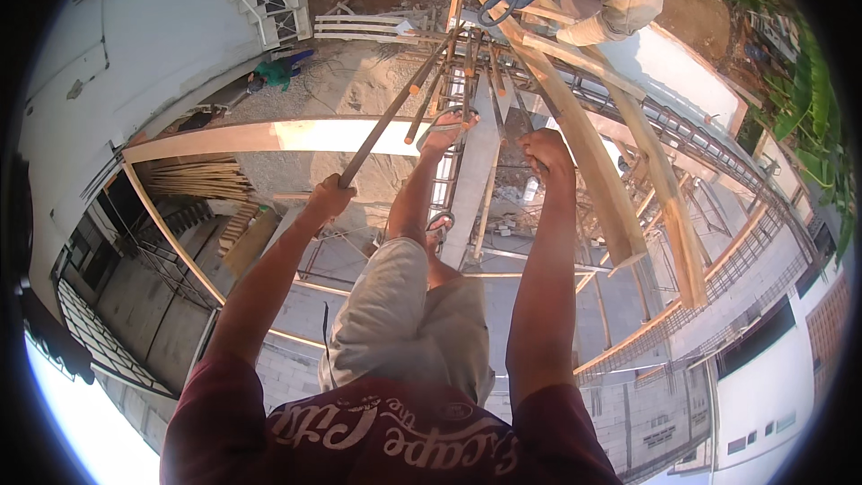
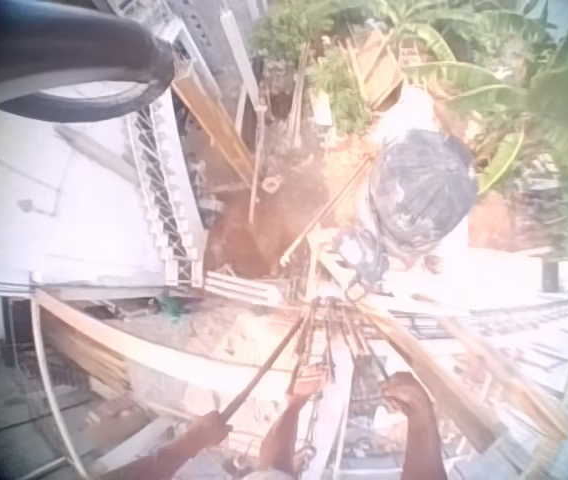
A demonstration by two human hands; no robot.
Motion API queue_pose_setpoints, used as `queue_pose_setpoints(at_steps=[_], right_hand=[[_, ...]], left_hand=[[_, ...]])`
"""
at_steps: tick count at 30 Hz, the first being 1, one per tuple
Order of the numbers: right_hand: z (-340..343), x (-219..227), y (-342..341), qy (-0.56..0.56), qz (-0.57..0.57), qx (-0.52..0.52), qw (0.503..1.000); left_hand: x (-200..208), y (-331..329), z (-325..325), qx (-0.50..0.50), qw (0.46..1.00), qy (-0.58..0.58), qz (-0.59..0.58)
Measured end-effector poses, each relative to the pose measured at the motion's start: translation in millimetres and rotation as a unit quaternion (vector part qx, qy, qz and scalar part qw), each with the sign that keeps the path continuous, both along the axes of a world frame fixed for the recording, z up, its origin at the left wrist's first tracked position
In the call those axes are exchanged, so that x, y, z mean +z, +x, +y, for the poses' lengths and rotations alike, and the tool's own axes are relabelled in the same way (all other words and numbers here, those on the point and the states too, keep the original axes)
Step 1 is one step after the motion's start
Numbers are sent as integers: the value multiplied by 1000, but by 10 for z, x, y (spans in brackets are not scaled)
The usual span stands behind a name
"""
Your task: The person stands on scaffolding and uses a metal pipe to adjust and secure wooden planks and metal poles. They repeatedly lift and position the pipe to align components of the structure.
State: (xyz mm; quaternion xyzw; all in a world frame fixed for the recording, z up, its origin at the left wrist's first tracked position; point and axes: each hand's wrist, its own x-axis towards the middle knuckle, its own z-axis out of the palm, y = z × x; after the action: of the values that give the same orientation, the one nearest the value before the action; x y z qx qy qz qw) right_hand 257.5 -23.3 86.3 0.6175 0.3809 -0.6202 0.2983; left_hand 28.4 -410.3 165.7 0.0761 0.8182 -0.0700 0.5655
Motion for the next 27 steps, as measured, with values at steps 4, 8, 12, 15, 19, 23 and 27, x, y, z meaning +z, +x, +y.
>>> queue_pose_setpoints(at_steps=[4,8,12,15,19,23,27], right_hand=[[-12,-2,-9,-6,-6,-1,1000],[2,-10,-27,-7,4,10,1000],[13,-6,-26,9,5,38,999],[24,-24,-30,15,-15,65,998],[11,-25,-21,28,16,100,995],[18,28,-63,17,-25,55,998],[39,101,-111,16,-30,77,996]], left_hand=[[-64,-419,286,73,994,-1,-76],[76,-853,590,205,956,-46,-203],[432,-1062,794,261,928,-84,-252],[719,-1114,976,264,931,-97,-234],[981,-1050,1194,183,958,-102,-194],[1009,-973,1188,204,955,-52,-207],[850,-1164,977,329,897,-70,-287]])
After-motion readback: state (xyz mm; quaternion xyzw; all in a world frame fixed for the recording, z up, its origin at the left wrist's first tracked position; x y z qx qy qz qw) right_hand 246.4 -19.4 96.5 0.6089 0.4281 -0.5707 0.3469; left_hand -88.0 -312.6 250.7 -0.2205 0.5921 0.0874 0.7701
